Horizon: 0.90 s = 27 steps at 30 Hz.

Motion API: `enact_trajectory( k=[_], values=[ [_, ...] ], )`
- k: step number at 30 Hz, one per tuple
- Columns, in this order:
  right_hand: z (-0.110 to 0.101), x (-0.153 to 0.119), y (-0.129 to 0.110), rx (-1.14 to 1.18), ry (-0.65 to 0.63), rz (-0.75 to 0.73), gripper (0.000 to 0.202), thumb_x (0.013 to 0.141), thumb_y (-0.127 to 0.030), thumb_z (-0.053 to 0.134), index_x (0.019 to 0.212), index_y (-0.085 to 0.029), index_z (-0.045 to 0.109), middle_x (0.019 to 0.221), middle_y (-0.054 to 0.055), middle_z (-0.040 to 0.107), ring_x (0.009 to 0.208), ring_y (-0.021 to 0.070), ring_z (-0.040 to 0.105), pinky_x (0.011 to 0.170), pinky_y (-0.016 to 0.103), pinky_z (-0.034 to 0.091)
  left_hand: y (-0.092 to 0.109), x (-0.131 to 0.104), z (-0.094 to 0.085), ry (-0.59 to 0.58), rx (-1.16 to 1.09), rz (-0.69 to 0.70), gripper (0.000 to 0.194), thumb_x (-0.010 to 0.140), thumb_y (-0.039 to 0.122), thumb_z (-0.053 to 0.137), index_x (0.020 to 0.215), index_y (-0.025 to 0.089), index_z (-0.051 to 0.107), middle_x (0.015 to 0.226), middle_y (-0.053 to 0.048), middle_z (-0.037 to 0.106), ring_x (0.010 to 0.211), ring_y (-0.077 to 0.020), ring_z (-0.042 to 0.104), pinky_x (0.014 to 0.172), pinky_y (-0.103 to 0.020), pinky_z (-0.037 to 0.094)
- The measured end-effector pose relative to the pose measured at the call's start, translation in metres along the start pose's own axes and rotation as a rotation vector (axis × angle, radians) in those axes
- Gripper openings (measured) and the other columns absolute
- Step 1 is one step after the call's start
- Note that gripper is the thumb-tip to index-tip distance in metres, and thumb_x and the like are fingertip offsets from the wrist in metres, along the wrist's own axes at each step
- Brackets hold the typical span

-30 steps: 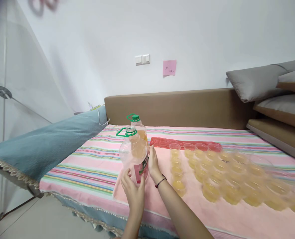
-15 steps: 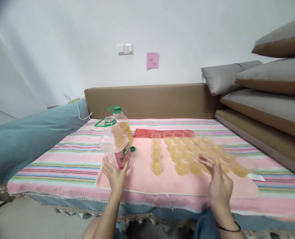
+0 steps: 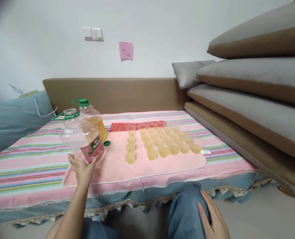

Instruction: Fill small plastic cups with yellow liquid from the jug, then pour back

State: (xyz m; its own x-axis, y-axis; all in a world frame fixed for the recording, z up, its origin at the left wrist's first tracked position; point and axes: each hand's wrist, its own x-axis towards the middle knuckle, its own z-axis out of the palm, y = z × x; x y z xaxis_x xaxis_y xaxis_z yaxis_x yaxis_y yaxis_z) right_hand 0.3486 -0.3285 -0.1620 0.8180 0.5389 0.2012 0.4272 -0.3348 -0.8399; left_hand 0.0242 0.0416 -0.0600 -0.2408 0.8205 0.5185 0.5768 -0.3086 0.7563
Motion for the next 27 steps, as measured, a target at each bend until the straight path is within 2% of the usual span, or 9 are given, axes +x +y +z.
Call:
enact_trajectory(
  k=[3,7,10,12,14,16,19,23,27],
  values=[
    [-0.009,0.005,-0.005,0.006,0.015,0.017,0.067,0.082,-0.064,0.052,0.130,-0.020,0.060,0.144,0.010,0.055,0.137,0.0324,0.046,0.119,0.053,0.026,0.005,0.000,0.000,-0.019,0.000,-0.051,0.132,0.058,0.066,0.077,0.150,0.006,0.004,0.155,-0.032,0.018,0.146,-0.0450,0.019,0.117,-0.059,0.022],
    [-0.023,0.032,-0.019,0.064,0.083,0.074,0.056,0.084,-0.066,0.044,0.108,-0.025,0.073,0.133,0.008,0.065,0.134,0.0337,0.049,0.118,0.052,0.029,0.012,-0.001,0.001,0.069,0.052,-0.002,0.132,0.057,0.066,0.078,0.149,0.003,0.007,0.154,-0.033,0.017,0.146,-0.0466,0.014,0.117,-0.063,0.015],
    [-0.032,0.082,-0.034,0.122,0.214,0.060,0.052,0.083,-0.060,0.049,0.116,-0.025,0.068,0.131,0.009,0.065,0.132,0.0337,0.051,0.117,0.052,0.032,0.020,-0.005,0.002,0.231,0.029,0.191,0.109,0.071,0.055,0.072,0.146,0.000,0.015,0.150,-0.033,0.022,0.146,-0.0408,0.018,0.119,-0.060,0.016],
    [-0.036,0.129,-0.042,0.247,0.307,-0.006,0.064,0.079,-0.054,0.055,0.133,-0.019,0.052,0.137,0.014,0.059,0.127,0.0342,0.055,0.112,0.054,0.037,0.027,-0.010,0.002,0.314,0.013,0.367,0.089,0.077,0.041,0.070,0.143,0.004,0.023,0.147,-0.029,0.028,0.145,-0.0358,0.025,0.118,-0.058,0.022],
    [-0.038,0.179,-0.045,0.294,0.327,0.045,0.073,0.071,-0.047,0.062,0.135,-0.019,0.043,0.141,0.017,0.053,0.129,0.0335,0.052,0.111,0.052,0.039,0.033,-0.016,0.005,0.332,0.011,0.535,0.072,0.078,0.030,0.068,0.138,0.008,0.033,0.142,-0.026,0.038,0.141,-0.0345,0.034,0.115,-0.059,0.028],
    [-0.038,0.222,-0.041,0.300,0.302,0.148,0.078,0.057,-0.038,0.070,0.128,-0.021,0.042,0.139,0.019,0.052,0.128,0.0349,0.052,0.111,0.053,0.037,0.038,-0.023,0.012,0.251,-0.017,0.631,0.050,0.081,0.022,0.063,0.127,0.013,0.046,0.128,-0.021,0.054,0.130,-0.0325,0.049,0.109,-0.057,0.038],
    [-0.028,0.259,-0.027,0.350,0.198,0.211,0.083,0.039,-0.027,0.077,0.115,-0.024,0.044,0.120,0.014,0.061,0.110,0.0365,0.062,0.100,0.061,0.047,0.040,-0.034,0.024,-0.013,-0.075,0.614,0.031,0.087,0.016,0.049,0.117,0.017,0.054,0.105,-0.012,0.066,0.106,-0.0252,0.065,0.094,-0.046,0.051],
    [-0.007,0.268,-0.008,0.429,0.122,0.222,0.083,0.033,-0.029,0.085,0.106,-0.029,0.043,0.096,0.003,0.064,0.098,0.0325,0.065,0.094,0.063,0.050,0.035,-0.044,0.037,-0.306,-0.147,0.508,0.038,0.088,0.012,0.037,0.122,0.020,0.053,0.098,-0.006,0.071,0.081,-0.0173,0.070,0.076,-0.034,0.056],
    [0.009,0.268,-0.002,0.480,0.132,0.153,0.085,0.037,-0.034,0.087,0.110,-0.030,0.045,0.103,0.004,0.065,0.106,0.0332,0.062,0.098,0.062,0.048,0.033,-0.049,0.042,-0.349,-0.140,0.494,0.036,0.083,0.012,0.038,0.112,0.021,0.057,0.103,-0.006,0.071,0.083,-0.0198,0.070,0.077,-0.038,0.056]
  ],
)
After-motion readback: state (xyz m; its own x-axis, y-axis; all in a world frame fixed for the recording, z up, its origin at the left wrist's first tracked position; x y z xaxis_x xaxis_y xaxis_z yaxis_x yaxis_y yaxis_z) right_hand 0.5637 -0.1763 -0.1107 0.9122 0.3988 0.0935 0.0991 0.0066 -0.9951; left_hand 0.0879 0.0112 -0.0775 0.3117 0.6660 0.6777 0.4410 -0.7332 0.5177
